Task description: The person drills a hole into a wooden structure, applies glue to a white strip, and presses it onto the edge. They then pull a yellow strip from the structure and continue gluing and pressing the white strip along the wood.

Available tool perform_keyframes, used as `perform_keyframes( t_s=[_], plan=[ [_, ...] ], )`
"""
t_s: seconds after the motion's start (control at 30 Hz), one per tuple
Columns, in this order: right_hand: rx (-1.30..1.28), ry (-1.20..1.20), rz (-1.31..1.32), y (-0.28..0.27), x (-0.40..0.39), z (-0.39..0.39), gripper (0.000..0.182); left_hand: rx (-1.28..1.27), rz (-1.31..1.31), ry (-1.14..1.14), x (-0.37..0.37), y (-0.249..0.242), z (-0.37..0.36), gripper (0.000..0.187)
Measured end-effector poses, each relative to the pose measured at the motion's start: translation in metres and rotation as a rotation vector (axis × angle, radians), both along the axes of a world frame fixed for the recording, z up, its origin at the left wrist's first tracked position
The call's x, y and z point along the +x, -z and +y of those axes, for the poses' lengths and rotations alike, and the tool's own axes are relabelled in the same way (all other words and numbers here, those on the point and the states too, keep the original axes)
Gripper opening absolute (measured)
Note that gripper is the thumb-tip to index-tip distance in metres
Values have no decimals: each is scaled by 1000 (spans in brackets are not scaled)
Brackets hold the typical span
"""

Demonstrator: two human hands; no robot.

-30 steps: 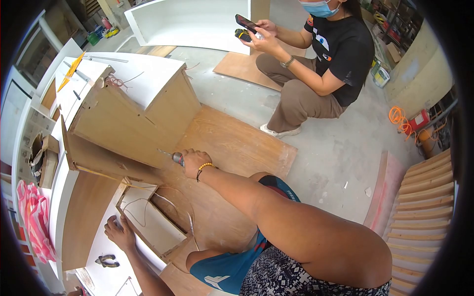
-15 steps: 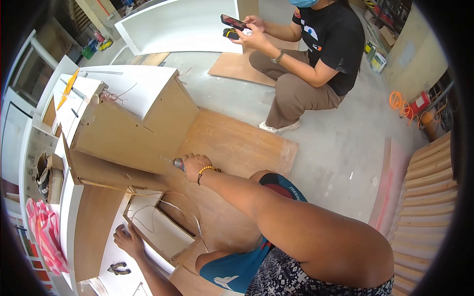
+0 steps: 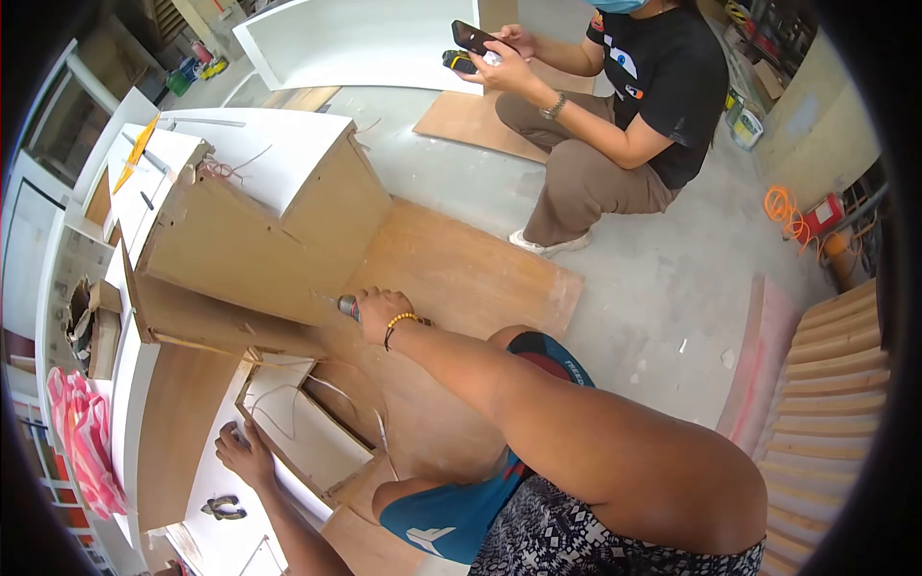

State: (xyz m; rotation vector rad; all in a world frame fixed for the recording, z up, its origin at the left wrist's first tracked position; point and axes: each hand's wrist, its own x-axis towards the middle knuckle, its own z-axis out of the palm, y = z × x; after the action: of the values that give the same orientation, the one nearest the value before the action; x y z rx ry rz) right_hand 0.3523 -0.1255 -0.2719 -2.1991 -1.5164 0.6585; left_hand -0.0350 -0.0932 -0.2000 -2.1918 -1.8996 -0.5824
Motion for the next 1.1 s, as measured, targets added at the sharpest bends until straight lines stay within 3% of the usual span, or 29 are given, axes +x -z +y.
perform_keyframes(
  t_s=[0.67, 0.87, 0.97, 1.03, 1.1],
  plan=[
    [-34, -3, 8, -4, -1, -2, 47, 13, -7, -3, -1, -1, 0, 44],
    [47, 31, 5, 19, -4, 6, 44, 28, 8, 24, -8, 5, 3, 41],
    [42, 15, 7, 6, -3, -2, 42, -81, -121, 29, -8, 1, 6, 39],
    [25, -2, -35, 6, -1, 0, 42, -32, -230, 233, 16, -15, 4, 43],
    [9, -3, -38, 10, -2, 0, 45, 21, -333, 469, 86, -58, -34, 45]
  ],
)
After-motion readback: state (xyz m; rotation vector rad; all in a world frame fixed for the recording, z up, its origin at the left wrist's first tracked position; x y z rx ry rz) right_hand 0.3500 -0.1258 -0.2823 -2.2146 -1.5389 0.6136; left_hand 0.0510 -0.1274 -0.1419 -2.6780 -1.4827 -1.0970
